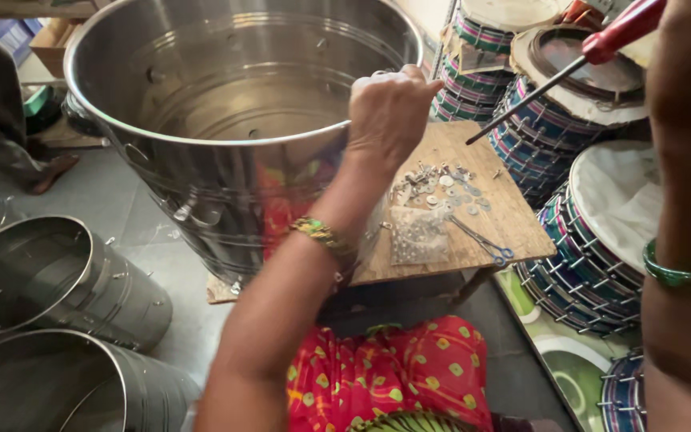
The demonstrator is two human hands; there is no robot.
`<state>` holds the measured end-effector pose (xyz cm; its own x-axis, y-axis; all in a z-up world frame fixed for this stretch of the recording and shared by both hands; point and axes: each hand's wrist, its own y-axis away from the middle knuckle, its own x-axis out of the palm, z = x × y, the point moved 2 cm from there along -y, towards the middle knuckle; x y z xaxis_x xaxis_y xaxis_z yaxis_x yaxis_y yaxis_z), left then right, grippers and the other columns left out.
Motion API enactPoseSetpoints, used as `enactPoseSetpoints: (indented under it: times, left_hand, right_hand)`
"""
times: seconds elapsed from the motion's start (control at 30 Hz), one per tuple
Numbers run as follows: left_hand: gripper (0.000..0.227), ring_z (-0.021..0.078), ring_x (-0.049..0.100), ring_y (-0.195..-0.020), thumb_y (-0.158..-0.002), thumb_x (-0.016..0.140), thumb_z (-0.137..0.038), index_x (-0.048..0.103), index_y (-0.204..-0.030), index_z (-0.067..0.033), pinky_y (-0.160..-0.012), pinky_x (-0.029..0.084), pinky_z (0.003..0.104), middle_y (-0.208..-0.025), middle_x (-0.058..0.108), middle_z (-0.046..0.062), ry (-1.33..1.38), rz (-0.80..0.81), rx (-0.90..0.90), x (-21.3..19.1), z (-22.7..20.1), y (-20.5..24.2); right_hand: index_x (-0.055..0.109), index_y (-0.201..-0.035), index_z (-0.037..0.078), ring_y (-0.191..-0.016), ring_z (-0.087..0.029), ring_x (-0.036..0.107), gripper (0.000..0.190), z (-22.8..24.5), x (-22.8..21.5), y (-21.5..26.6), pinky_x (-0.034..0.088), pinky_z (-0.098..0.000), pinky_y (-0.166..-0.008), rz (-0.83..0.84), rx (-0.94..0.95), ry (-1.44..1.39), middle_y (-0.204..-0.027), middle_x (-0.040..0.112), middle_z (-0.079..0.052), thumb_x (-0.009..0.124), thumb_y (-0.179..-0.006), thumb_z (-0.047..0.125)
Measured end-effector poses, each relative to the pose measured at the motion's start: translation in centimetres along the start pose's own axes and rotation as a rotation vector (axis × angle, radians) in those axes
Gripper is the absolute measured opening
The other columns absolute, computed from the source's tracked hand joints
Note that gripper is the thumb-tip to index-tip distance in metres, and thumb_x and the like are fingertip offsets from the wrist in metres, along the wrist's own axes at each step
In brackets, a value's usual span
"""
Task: The person uses a screwdriver to tighten metal lugs onto a large stainless steel drum shell. They rotate the shell periodically to access different attachment points and secure the hardware.
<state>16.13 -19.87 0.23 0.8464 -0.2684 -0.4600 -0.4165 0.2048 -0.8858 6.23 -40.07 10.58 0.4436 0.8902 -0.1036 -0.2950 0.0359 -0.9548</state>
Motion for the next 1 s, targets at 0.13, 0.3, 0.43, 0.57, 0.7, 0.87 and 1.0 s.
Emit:
enactPoseSetpoints:
  times: [0.13, 0.3, 0.43, 0.57, 0.7, 0.87, 1.0]
  left_hand:
    - [0.047, 0.0186, 0.062, -0.042, -0.104, 0.055, -0.049, 0.064, -0.072, -0.0151, -0.042, 0.046, 0.037, -0.049, 0.061, 0.002, -0.012, 0.146, 0.082, -5.8, 3.6, 2.0]
    - [0.050, 0.0206, 0.059, -0.045, -0.105, 0.064, -0.046, 0.059, -0.063, -0.0189, -0.045, 0.043, 0.038, -0.051, 0.057, 0.003, -0.021, 0.068, 0.157, -14.2, 8.7, 4.8]
    - [0.046, 0.0228, 0.062, -0.058, -0.103, 0.074, -0.038, 0.055, -0.067, -0.0166, -0.058, 0.045, 0.038, -0.062, 0.059, 0.002, 0.088, -0.052, 0.159, -16.8, 10.1, 6.3]
    - [0.043, 0.0225, 0.061, -0.062, -0.100, 0.078, -0.033, 0.054, -0.069, -0.0158, -0.061, 0.044, 0.038, -0.063, 0.058, 0.001, 0.089, -0.104, 0.142, -16.9, 10.1, 6.7]
    - [0.045, 0.0228, 0.059, -0.061, -0.100, 0.078, -0.034, 0.053, -0.068, -0.0161, -0.062, 0.043, 0.039, -0.063, 0.056, 0.002, 0.068, -0.130, 0.141, -16.8, 10.0, 6.8]
    - [0.047, 0.0229, 0.058, -0.060, -0.101, 0.077, -0.034, 0.051, -0.067, -0.0161, -0.063, 0.044, 0.038, -0.062, 0.055, 0.001, 0.072, -0.133, 0.139, -16.7, 9.9, 7.0]
    - [0.047, 0.0226, 0.058, -0.061, -0.102, 0.077, -0.035, 0.051, -0.068, -0.0161, -0.063, 0.044, 0.038, -0.063, 0.055, 0.001, 0.070, -0.138, 0.143, -16.8, 9.9, 6.8]
  right_hand:
    - [0.053, -0.117, 0.000, -0.055, -0.016, 0.060, 0.018, -1.0, -0.4, 1.8, 0.046, -0.0275, -0.055, -0.019, 0.044, -0.011, -0.072, 0.055, -0.006, 0.051, -0.129, 0.014]
    - [0.053, -0.116, -0.001, -0.056, -0.016, 0.059, 0.022, -1.5, 0.4, 3.4, 0.047, -0.0272, -0.056, 0.003, 0.056, -0.036, -0.073, 0.054, -0.007, 0.049, -0.131, 0.015]
    - [0.053, -0.115, -0.001, -0.056, -0.016, 0.058, 0.025, -1.2, 2.2, 5.1, 0.047, -0.0269, -0.057, 0.075, 0.055, -0.070, -0.074, 0.053, -0.008, 0.047, -0.133, 0.015]
    - [0.052, -0.119, -0.002, -0.054, -0.016, 0.056, 0.023, -0.1, 3.6, 6.4, 0.044, -0.0265, -0.058, 0.094, -0.009, -0.114, -0.075, 0.050, -0.009, 0.046, -0.134, 0.015]
    - [0.050, -0.117, -0.002, -0.054, -0.015, 0.058, 0.022, 0.9, 4.3, 7.0, 0.044, -0.0252, -0.057, 0.081, -0.046, -0.120, -0.077, 0.054, -0.009, 0.046, -0.132, 0.014]
    - [0.048, -0.126, -0.002, -0.058, -0.016, 0.059, 0.016, 1.3, 5.2, 7.5, 0.048, -0.0266, -0.060, 0.081, -0.009, -0.129, -0.081, 0.052, -0.010, 0.046, -0.132, 0.012]
    - [0.046, -0.122, 0.001, -0.054, -0.014, 0.058, 0.011, 0.5, 6.9, 7.5, 0.046, -0.0262, -0.055, 0.054, -0.062, -0.184, -0.078, 0.053, -0.006, 0.047, -0.126, 0.011]
